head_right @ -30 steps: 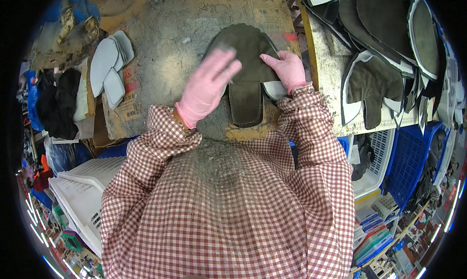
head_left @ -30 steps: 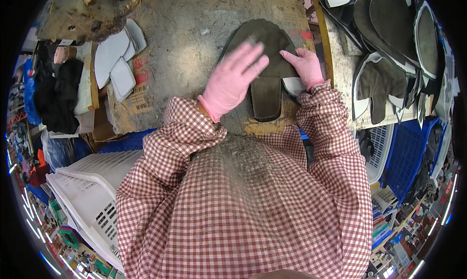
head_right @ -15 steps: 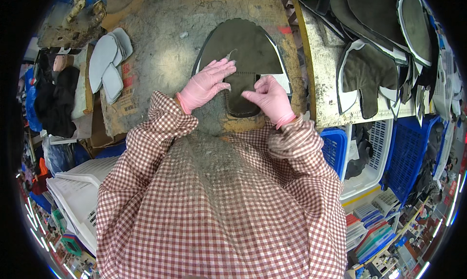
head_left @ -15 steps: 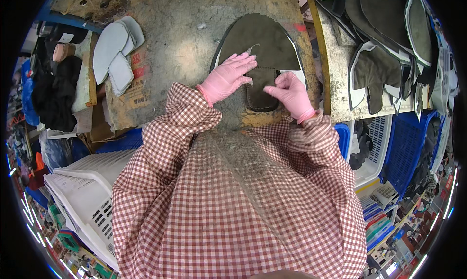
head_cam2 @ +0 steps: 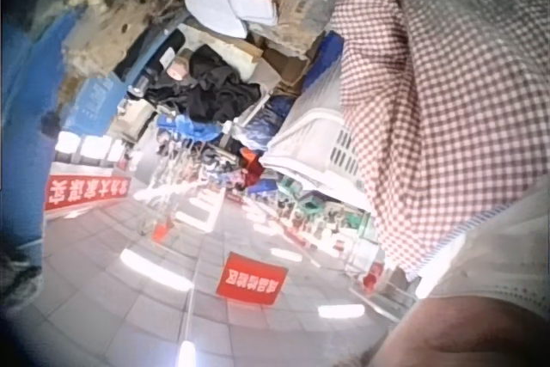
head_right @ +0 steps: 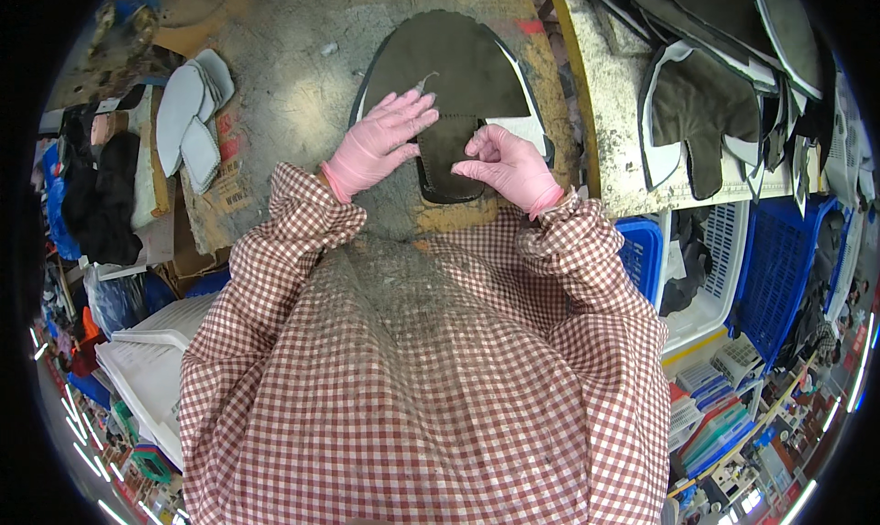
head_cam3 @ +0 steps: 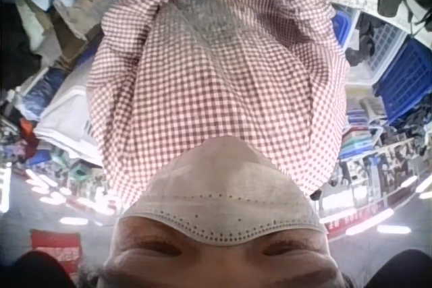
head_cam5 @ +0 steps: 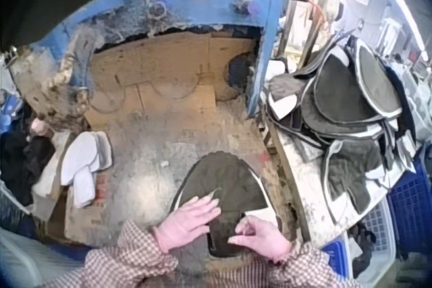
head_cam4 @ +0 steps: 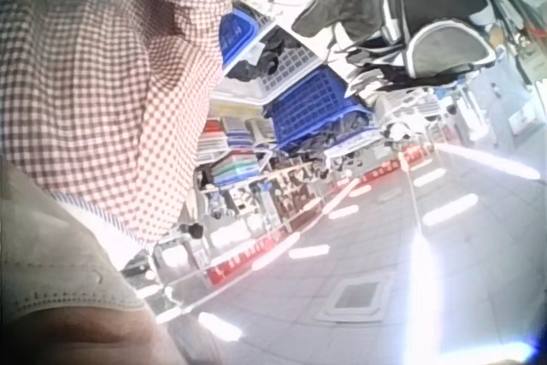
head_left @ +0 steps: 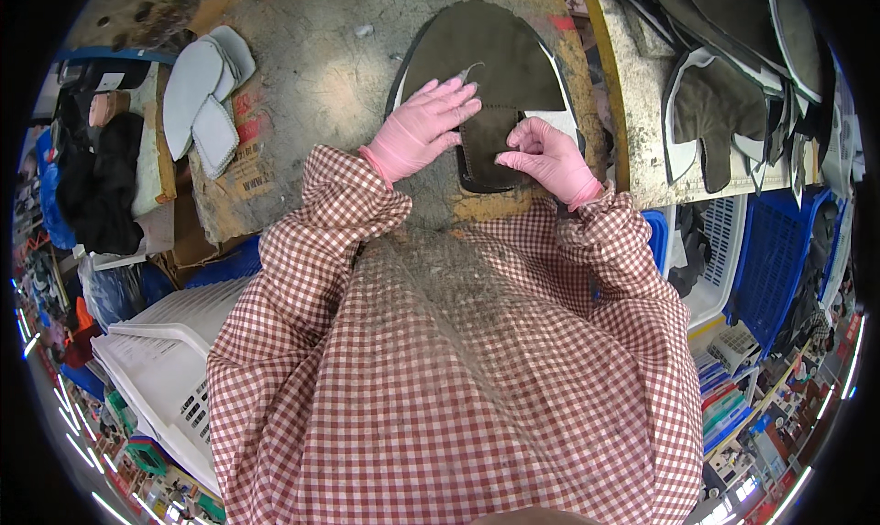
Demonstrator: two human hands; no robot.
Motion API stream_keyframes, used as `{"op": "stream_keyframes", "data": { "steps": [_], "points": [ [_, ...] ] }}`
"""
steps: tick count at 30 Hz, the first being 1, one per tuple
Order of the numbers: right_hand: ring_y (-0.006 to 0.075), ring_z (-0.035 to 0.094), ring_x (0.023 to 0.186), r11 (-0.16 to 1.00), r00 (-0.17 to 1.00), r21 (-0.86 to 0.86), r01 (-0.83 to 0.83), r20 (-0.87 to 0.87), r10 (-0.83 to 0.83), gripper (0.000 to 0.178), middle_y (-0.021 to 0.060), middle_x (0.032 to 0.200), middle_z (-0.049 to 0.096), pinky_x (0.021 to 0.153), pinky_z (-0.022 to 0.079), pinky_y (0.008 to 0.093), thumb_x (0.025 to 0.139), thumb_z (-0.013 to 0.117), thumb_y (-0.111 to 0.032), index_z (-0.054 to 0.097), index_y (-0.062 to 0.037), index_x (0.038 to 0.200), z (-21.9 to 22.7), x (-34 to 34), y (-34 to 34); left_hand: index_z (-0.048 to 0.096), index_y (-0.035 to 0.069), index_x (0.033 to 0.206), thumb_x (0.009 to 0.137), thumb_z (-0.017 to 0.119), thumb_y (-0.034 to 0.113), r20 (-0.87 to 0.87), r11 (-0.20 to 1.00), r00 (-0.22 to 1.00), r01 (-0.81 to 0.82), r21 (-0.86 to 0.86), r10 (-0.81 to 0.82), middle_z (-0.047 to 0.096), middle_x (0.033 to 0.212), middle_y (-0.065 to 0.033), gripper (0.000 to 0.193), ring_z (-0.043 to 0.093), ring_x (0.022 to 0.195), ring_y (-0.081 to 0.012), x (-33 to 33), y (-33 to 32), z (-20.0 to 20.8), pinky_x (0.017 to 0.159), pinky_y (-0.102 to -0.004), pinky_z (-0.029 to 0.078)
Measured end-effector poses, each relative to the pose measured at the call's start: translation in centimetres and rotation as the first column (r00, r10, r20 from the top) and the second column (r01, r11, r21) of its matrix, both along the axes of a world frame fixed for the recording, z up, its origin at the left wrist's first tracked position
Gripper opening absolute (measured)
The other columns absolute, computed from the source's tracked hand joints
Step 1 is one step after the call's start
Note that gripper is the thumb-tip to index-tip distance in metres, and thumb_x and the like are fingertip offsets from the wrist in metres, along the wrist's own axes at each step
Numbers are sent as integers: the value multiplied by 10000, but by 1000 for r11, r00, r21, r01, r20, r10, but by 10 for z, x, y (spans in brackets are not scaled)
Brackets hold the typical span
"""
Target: The person repeatedly picks up dark and white shoe parts, aligns them on a workbench, and presses them together by hand. They then place the assembled parts into a white basket. The process is repeated for multiple units.
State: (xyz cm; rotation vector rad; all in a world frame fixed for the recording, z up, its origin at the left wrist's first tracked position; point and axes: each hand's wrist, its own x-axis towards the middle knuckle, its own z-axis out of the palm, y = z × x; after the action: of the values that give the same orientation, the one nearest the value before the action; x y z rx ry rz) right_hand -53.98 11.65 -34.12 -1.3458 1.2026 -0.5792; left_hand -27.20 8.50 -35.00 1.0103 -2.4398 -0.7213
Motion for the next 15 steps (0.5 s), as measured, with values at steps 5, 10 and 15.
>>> {"op": "stream_keyframes", "data": {
  "steps": [5, 10, 15],
  "points": [
    [23, 546, 686, 943, 905, 332, -4, 403, -138, 165, -72, 827, 612, 608, 472, 186, 941, 735, -214, 644, -83, 981, 4, -7, -2, 578, 137, 1401, 813, 729, 96, -25, 999, 1000, -11, 51, 12, 527, 1480, -86, 608, 413, 1435, -291, -1, 2, 0, 1218, -467, 281],
    [56, 572, 691, 943, 988, 331, -26, 149, -25, 202, -40, 812, 620, 607, 500, 212, 924, 756, -224, 639, -67, 975, 9, 1, 2, 616, 160, 1365, 795, 745, 80, 17, 999, 1000, -2, 54, 1, 527, 1474, -65, 589, 413, 1432, -290, -3, 1, 9, 1215, -478, 292],
    [87, 472, 642, 997, 968, -30, -76, -243, 66, 286, -19, 718, 524, 616, 461, 257, 852, 819, -189, 604, -65, 995, 5, 5, 12, 638, 186, 1352, 811, 739, 82, -2, 1000, 1000, 19, 13, -19, 532, 1469, -59, 560, 422, 1427, -291, 1, 0, 5, 1214, -483, 290]
  ]
}}
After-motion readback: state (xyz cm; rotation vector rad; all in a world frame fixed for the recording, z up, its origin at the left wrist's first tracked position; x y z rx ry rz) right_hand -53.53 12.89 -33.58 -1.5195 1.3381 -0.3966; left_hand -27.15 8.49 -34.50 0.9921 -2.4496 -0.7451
